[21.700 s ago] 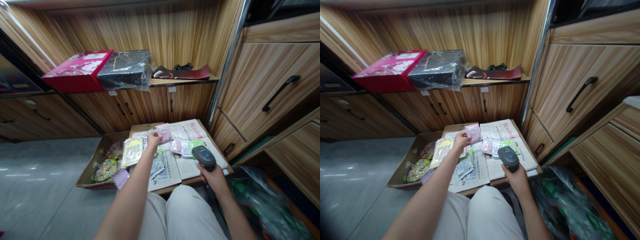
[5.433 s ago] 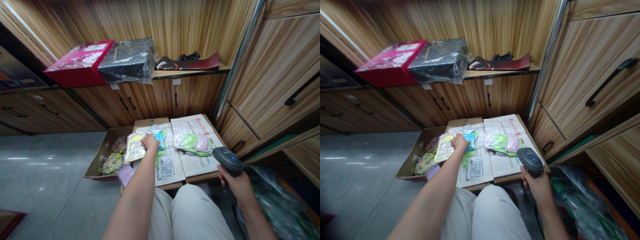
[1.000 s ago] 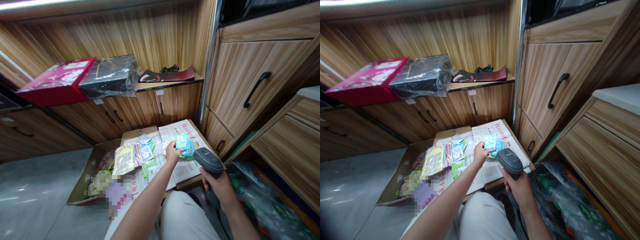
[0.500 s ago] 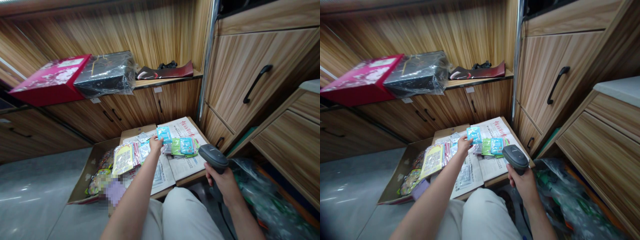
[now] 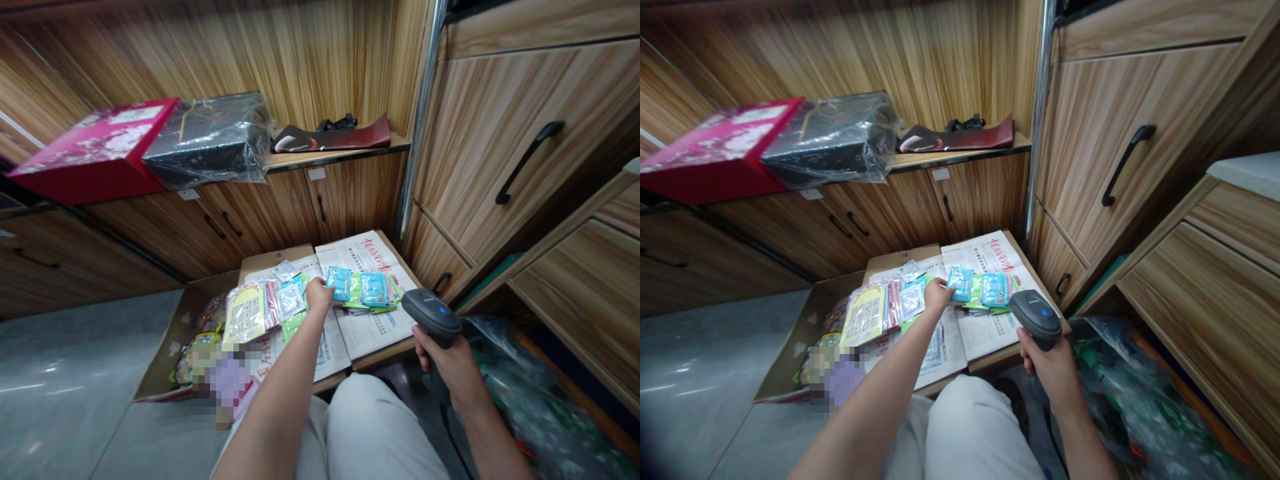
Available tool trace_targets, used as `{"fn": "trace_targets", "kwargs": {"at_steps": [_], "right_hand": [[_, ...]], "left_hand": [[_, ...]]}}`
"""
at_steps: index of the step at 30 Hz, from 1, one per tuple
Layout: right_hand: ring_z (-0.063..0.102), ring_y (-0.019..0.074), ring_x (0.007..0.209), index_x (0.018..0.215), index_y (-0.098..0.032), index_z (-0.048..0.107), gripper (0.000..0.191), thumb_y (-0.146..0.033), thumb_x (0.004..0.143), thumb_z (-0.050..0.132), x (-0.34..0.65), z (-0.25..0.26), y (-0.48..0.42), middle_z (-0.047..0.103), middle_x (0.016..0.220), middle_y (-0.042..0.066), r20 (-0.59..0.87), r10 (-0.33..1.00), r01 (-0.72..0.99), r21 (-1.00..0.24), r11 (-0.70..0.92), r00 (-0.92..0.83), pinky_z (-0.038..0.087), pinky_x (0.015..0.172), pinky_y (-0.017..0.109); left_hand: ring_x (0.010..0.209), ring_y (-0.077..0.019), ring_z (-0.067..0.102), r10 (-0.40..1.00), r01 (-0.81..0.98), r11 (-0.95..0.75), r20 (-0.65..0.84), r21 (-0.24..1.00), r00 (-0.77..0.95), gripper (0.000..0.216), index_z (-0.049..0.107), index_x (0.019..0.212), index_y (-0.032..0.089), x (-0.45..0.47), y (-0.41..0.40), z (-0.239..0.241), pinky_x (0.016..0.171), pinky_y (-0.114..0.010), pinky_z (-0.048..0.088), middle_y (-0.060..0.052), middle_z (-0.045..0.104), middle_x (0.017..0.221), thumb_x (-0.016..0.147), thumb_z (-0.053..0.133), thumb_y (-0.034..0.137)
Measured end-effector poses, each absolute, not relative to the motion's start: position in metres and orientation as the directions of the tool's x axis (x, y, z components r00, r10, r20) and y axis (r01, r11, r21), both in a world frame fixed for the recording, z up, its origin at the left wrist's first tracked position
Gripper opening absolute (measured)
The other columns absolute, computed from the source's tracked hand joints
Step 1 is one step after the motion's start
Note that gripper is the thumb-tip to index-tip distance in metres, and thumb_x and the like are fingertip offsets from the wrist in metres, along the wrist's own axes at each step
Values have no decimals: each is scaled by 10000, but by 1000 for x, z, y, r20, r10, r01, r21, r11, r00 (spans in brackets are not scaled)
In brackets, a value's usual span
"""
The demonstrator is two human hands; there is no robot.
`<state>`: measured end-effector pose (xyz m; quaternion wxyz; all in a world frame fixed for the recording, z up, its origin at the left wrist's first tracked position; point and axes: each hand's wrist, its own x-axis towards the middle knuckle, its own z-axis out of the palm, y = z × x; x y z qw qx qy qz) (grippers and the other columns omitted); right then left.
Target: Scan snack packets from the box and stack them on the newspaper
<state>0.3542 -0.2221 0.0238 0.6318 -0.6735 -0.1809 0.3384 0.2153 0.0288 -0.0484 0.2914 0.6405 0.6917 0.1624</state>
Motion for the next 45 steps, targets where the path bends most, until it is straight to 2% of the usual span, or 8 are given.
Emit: {"fn": "trace_targets", "kwargs": {"at_steps": [5,14,17,22,28,32,37,45], "right_hand": [[480,105,352,577,-169,627,399,-507,625,833,357,26,-224,565,452,-10,-225,678,-179,-974,-139,700,386,335,212],[486,104,369,645,-157,643,377,-485,639,828,350,27,-227,573,471,-13,-256,679,-203,-966,-159,688,391,348,211],[486,104,367,678,-157,646,371,-485,656,819,346,24,-225,571,467,-20,-252,695,-195,-967,-162,673,390,347,208],[484,102,363,671,-160,640,388,-500,648,826,345,20,-223,568,464,-26,-248,706,-192,-968,-160,663,388,341,205],[496,108,364,645,-154,646,410,-513,616,841,349,17,-222,578,474,-16,-272,711,-202,-962,-183,649,403,342,216],[486,109,357,632,-165,632,394,-511,642,820,346,19,-223,564,466,-20,-232,710,-164,-973,-164,664,392,337,220],[490,114,364,617,-164,629,404,-520,647,816,346,17,-224,564,471,-15,-233,709,-162,-973,-167,666,396,342,225],[479,105,352,637,-167,628,386,-484,622,849,340,22,-222,565,454,-19,-215,737,-175,-976,-132,641,383,332,211]], "left_hand": [[1022,-241,673,985,889,19,-164,457,63,184,716,976,198,202,38,-28,828,-303,479,-106,734,1064,820,674,287],[815,-201,669,805,885,-379,-375,269,459,116,712,773,204,126,42,-8,734,-261,469,-31,708,827,689,765,143],[875,-227,666,733,863,-460,-460,208,501,262,711,767,226,113,25,-17,788,-276,479,-28,685,852,561,857,156],[1169,-319,550,651,763,-638,-460,98,604,754,685,1101,242,116,3,-26,976,-367,443,-104,593,1179,407,947,372],[1245,-352,463,607,689,-724,-513,-43,606,755,677,1082,188,129,-6,-27,1038,-426,393,-153,536,1266,422,940,445],[1127,-315,550,608,746,-661,-527,80,595,482,696,889,186,132,3,-26,948,-379,446,-107,630,1101,481,919,314],[671,-163,597,616,829,-293,-569,476,544,284,579,643,177,123,21,-18,672,-276,485,25,582,639,526,837,155],[518,-130,591,772,506,236,-476,830,421,271,557,748,168,144,23,12,500,-236,468,16,596,633,617,793,169]]}}
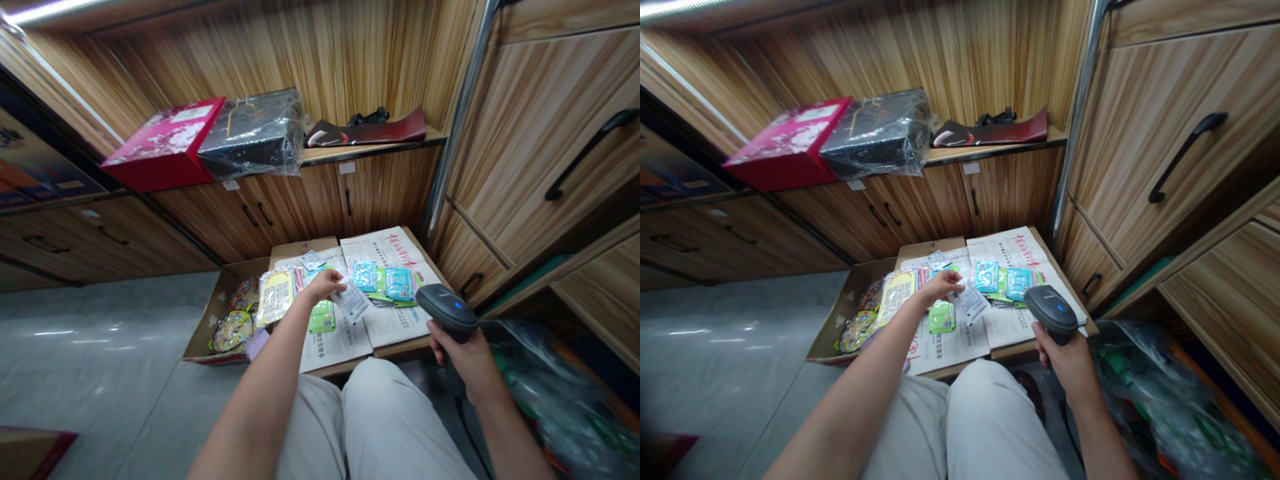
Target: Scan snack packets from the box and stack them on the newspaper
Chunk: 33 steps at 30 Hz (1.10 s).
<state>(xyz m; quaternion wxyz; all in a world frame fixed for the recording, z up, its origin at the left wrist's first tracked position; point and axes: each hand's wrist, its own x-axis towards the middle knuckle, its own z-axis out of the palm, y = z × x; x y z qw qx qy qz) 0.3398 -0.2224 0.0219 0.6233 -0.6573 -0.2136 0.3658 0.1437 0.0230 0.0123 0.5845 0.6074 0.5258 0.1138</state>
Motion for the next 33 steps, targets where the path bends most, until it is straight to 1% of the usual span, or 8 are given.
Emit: {"fn": "trace_targets", "kwargs": {"at_steps": [3,6,9,13,19,26,29,33], "right_hand": [[468,99,346,634,-162,636,404,-520,636,823,333,22,-221,561,448,-16,-234,747,-174,-972,-159,622,367,326,203],[474,103,344,616,-161,630,406,-525,646,808,330,20,-221,562,448,-9,-243,753,-147,-970,-194,612,371,330,209],[483,110,339,625,-165,630,388,-512,655,802,331,19,-221,567,453,-10,-252,753,-139,-967,-211,608,372,329,213],[473,106,332,560,-173,598,389,-486,637,814,331,22,-222,551,433,-14,-271,772,-155,-963,-222,575,365,325,212],[472,108,319,495,-188,548,427,-503,662,782,331,22,-223,541,414,-6,-280,782,-111,-958,-264,557,365,321,218],[466,112,317,479,-188,550,446,-519,644,799,330,23,-223,535,399,-4,-261,779,-117,-964,-238,570,368,314,222],[475,110,325,503,-179,573,413,-485,631,818,332,25,-223,546,412,-7,-266,768,-132,-963,-234,583,370,319,213],[488,115,338,558,-171,612,371,-461,612,839,339,26,-223,567,434,-7,-257,728,-151,-966,-209,635,381,321,214]], "left_hand": [[506,-115,581,833,370,335,-456,866,314,309,495,701,172,170,19,14,518,-231,472,26,574,601,613,788,131],[523,-102,577,872,199,386,-427,901,240,327,496,725,175,195,13,10,542,-224,473,36,571,608,586,782,102],[537,-104,575,900,44,382,-382,923,211,309,517,748,177,215,7,5,541,-220,463,44,560,607,574,763,108],[504,-98,542,929,-76,346,-330,935,167,289,507,739,187,230,2,-1,502,-203,419,61,531,571,573,736,132],[490,-94,526,946,-96,318,-308,943,99,280,505,742,189,232,6,-5,476,-188,383,46,569,597,575,725,144],[481,-67,489,945,-88,315,-304,945,116,277,494,753,184,231,7,-3,485,-174,387,66,527,584,602,722,139],[516,-74,523,944,-70,328,-324,942,61,240,502,785,187,231,9,0,508,-180,421,65,532,624,643,688,132],[584,-83,585,920,-174,372,-388,912,-62,216,475,783,186,232,12,2,603,-221,511,54,537,668,705,662,112]]}}
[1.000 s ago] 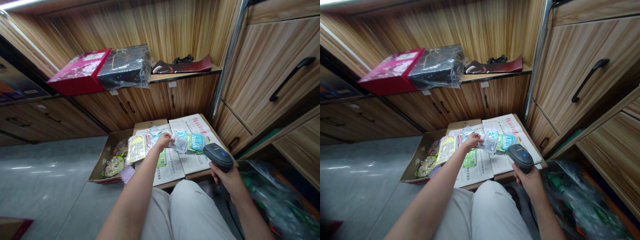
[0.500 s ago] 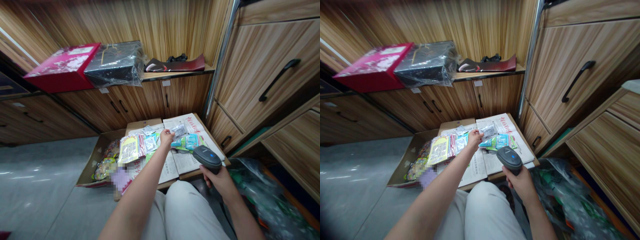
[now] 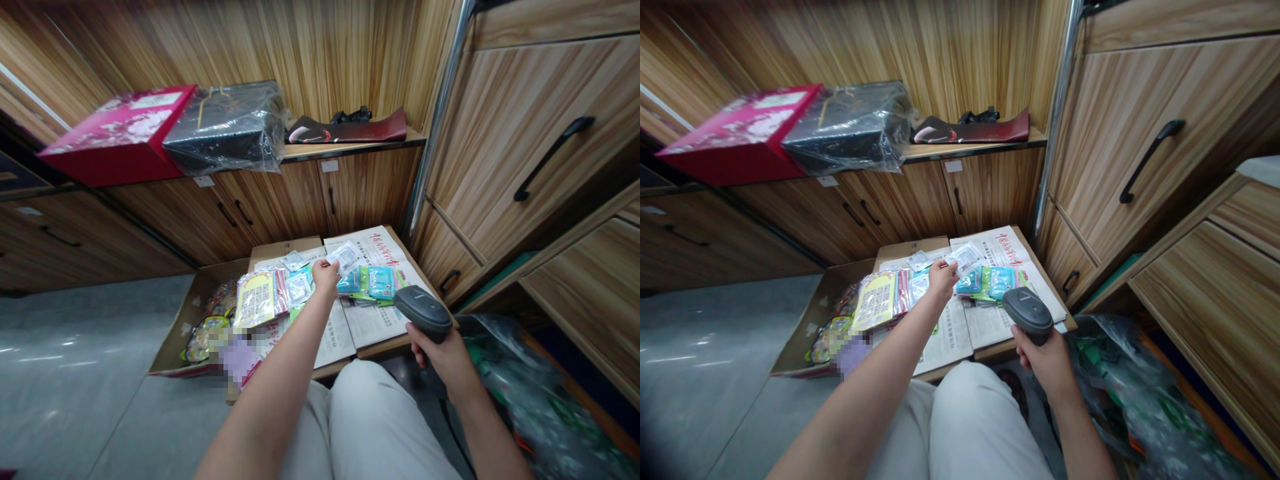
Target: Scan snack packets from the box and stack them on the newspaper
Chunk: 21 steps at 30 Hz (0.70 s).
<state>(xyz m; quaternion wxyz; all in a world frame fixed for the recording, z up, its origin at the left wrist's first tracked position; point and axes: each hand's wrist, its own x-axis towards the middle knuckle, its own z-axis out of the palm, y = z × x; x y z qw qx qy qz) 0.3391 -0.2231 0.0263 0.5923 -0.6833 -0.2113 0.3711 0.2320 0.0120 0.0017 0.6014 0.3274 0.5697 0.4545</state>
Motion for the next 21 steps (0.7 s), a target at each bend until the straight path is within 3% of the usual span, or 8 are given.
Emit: {"fn": "trace_targets", "kwargs": {"at_steps": [7,13,21], "right_hand": [[480,103,353,621,-161,639,395,-510,638,824,351,23,-226,571,454,-11,-239,696,-175,-971,-163,677,379,327,203],[488,123,355,623,-165,640,425,-553,630,813,354,21,-226,573,456,-3,-248,693,-166,-969,-184,677,381,325,225],[485,120,359,630,-167,641,386,-502,619,832,355,24,-227,575,460,-8,-249,687,-177,-968,-175,683,387,333,226]], "left_hand": [[610,-71,607,830,-244,529,-555,813,-49,281,403,714,189,239,3,-2,672,-239,576,28,562,691,794,627,38],[659,-81,623,826,-199,553,-564,809,3,319,414,661,181,254,-16,-20,726,-248,595,32,539,658,768,640,-18],[689,-159,689,803,52,592,-595,804,42,286,446,683,205,248,-27,-38,659,-262,575,-4,607,634,788,703,137]]}}
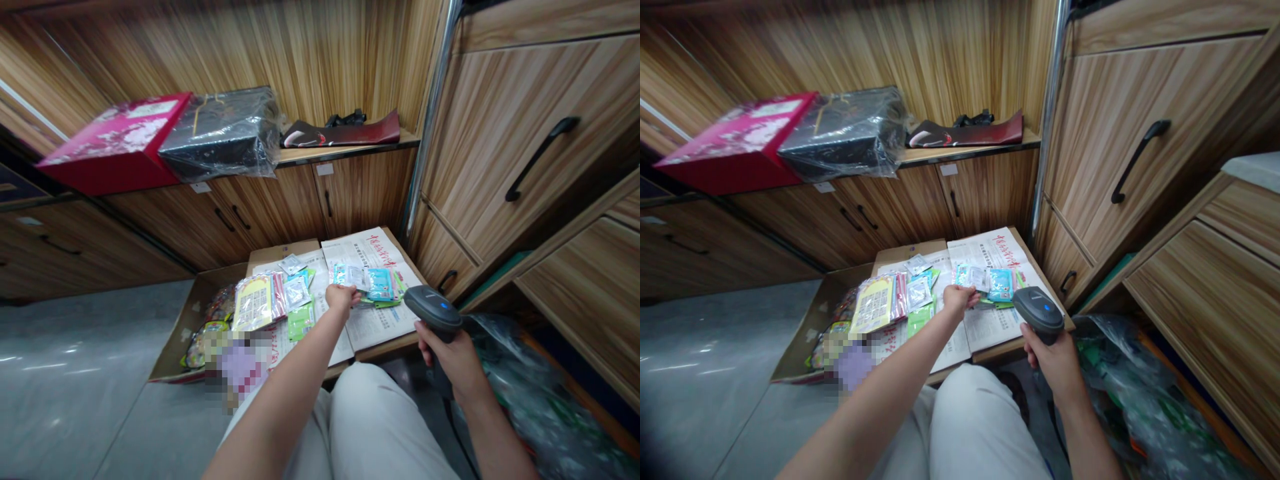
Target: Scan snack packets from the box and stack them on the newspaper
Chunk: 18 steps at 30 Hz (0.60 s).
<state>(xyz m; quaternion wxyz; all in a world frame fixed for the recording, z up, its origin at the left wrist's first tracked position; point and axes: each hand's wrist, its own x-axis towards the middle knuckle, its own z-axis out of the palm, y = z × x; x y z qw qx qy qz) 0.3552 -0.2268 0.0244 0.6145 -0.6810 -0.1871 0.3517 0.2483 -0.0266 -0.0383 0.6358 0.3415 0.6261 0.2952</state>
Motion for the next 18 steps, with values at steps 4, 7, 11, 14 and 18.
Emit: {"fn": "trace_targets", "kwargs": {"at_steps": [4,7,11,14,18], "right_hand": [[502,127,368,642,-164,655,396,-524,622,819,357,22,-229,583,470,-7,-271,687,-186,-963,-197,675,396,340,235],[514,138,370,663,-157,670,404,-515,585,840,356,22,-230,597,469,-4,-317,686,-212,-948,-236,655,412,344,247],[499,123,368,640,-157,665,368,-487,614,826,350,26,-230,581,459,-9,-293,671,-189,-956,-226,680,404,344,230],[498,127,366,591,-159,655,365,-477,606,832,346,28,-230,579,452,3,-273,681,-155,-961,-230,680,406,343,235],[500,131,367,572,-160,650,387,-487,574,856,346,24,-229,581,456,7,-265,690,-137,-962,-236,674,395,345,239]], "left_hand": [[615,-200,674,801,255,551,-589,794,103,290,480,693,211,236,-30,-40,589,-305,541,-19,613,579,764,756,262],[661,-228,681,877,469,391,-475,792,71,288,493,686,212,221,-24,-35,627,-324,525,-40,627,597,761,755,305],[996,-296,663,981,853,17,-172,521,86,89,614,757,182,191,-2,-18,847,-379,498,-148,706,914,813,662,231],[1181,-338,565,986,970,-124,-84,211,145,207,680,991,152,162,18,-9,944,-433,453,-205,655,1167,828,555,127],[1308,-331,474,965,984,-178,-193,25,180,438,627,1207,129,124,41,-18,1052,-440,379,-202,604,1292,783,527,77]]}}
